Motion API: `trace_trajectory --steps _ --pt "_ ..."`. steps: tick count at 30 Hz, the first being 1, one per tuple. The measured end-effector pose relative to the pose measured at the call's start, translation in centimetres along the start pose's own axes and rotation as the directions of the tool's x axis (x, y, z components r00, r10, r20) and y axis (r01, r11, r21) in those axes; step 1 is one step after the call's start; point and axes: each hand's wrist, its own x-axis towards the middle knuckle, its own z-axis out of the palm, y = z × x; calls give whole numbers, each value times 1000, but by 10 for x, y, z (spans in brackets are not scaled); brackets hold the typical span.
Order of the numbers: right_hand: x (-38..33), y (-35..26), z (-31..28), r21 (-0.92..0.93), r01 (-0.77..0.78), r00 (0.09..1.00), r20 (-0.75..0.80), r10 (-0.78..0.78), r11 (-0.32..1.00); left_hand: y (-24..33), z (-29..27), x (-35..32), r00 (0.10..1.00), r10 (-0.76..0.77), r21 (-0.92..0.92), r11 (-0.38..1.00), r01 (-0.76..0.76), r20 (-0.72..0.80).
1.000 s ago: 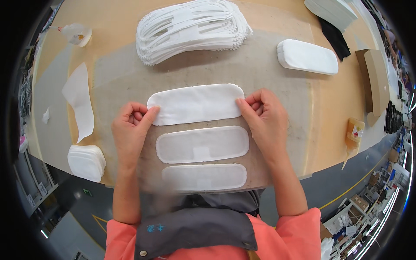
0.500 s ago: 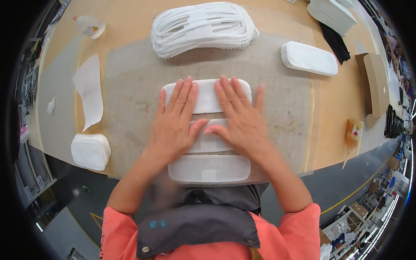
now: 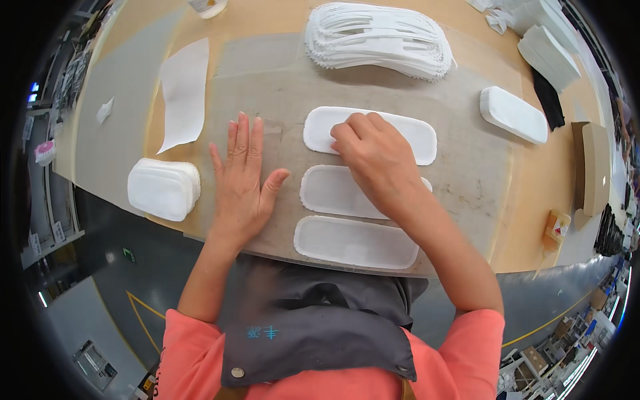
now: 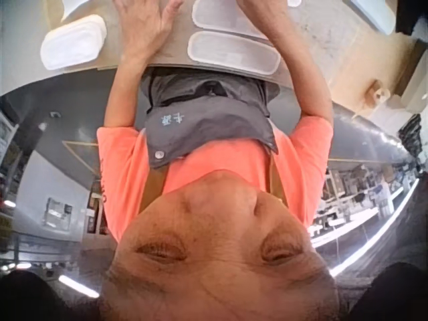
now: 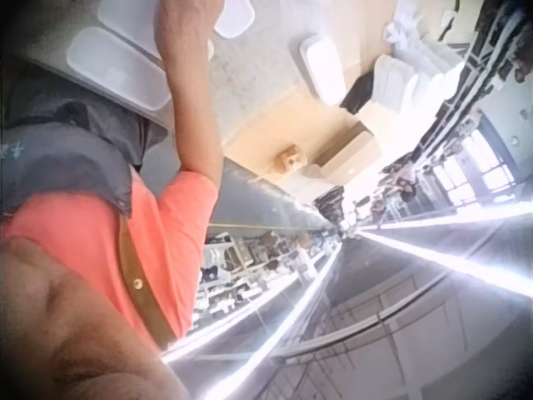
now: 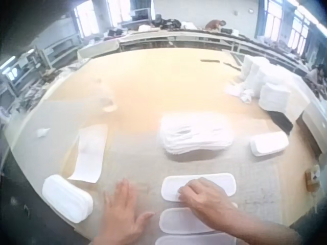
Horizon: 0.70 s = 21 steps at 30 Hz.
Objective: Applying adhesive to plastic frames and attaching padded insole components to them.
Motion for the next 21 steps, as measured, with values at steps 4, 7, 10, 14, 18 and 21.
trace_trajectory --steps 4,7,10,14,18,21 --pt "14 4 6 -186 184 976 148 -157 965 -1 -4 -11 995 23 -80 996 -31 -98" --pt "21 14 10 -136 225 963 182 -199 965 3 1 -12 990 54 -154 985 -74 -130" --pt "21 21 4 234 -9 980 193 -37 972 12 9 -8 983 120 -182 973 -145 -139" --pt "16 21 -7 468 -329 935 283 213 820 23 7 -3 978 185 -161 967 -199 -96" --pt "-10 58 -3 834 -309 888 81 453 457 29 9 1 976 210 -142 966 -216 -54" --pt "-96 144 -50 985 170 698 -115 707 -7 33 10 6 978 206 -132 969 -208 -29"
